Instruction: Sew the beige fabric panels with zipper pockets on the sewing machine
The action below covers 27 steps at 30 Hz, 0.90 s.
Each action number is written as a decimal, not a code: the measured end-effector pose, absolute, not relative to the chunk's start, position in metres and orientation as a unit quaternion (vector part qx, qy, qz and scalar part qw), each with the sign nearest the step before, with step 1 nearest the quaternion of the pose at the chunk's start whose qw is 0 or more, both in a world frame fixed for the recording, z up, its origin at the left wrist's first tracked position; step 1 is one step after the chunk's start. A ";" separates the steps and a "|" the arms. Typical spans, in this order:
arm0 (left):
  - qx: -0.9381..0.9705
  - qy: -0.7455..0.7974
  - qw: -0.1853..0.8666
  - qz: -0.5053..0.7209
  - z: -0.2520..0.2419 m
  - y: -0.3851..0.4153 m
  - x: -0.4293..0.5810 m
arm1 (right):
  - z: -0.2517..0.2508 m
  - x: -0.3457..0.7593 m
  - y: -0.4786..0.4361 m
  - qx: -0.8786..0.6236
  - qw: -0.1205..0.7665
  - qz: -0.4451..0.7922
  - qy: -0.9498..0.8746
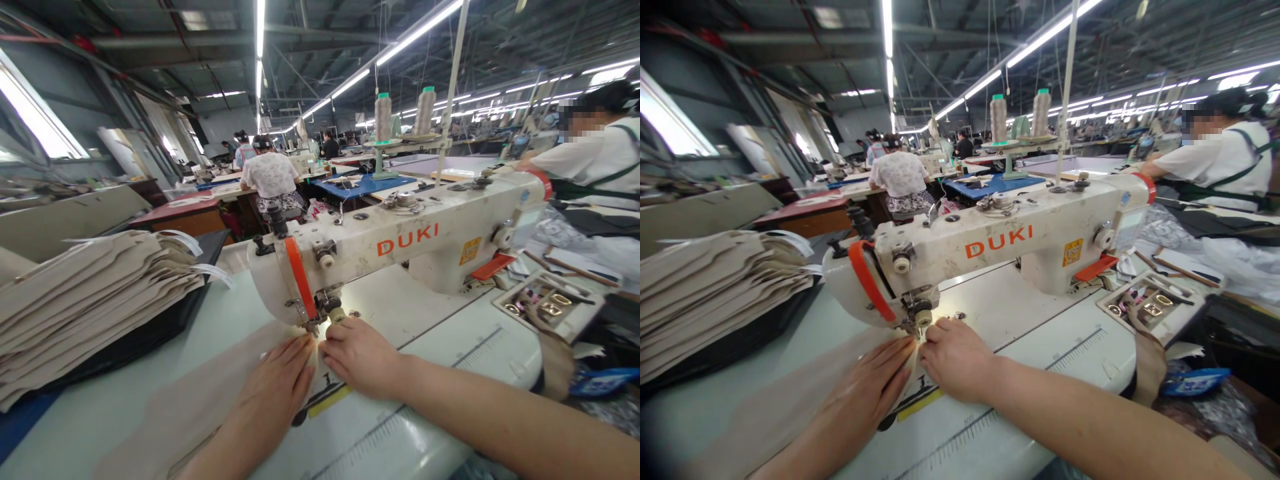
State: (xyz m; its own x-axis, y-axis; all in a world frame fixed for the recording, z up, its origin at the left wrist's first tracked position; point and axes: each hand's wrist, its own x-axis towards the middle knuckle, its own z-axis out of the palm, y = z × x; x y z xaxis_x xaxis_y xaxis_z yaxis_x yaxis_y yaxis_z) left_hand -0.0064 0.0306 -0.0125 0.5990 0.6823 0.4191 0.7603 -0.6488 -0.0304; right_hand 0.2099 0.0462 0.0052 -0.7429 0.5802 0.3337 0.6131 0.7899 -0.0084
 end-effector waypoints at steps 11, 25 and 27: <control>-0.870 -0.463 0.066 -0.155 -0.008 0.030 -0.009 | 0.005 0.212 0.044 -0.336 0.182 -0.032 -0.924; -0.790 -0.537 0.211 -0.205 0.001 -0.093 -0.070 | -0.001 0.220 0.036 -0.280 0.246 0.015 -0.928; -0.822 -0.508 0.208 -0.152 -0.019 -0.114 -0.089 | -0.001 0.221 0.035 -0.274 0.254 0.016 -0.928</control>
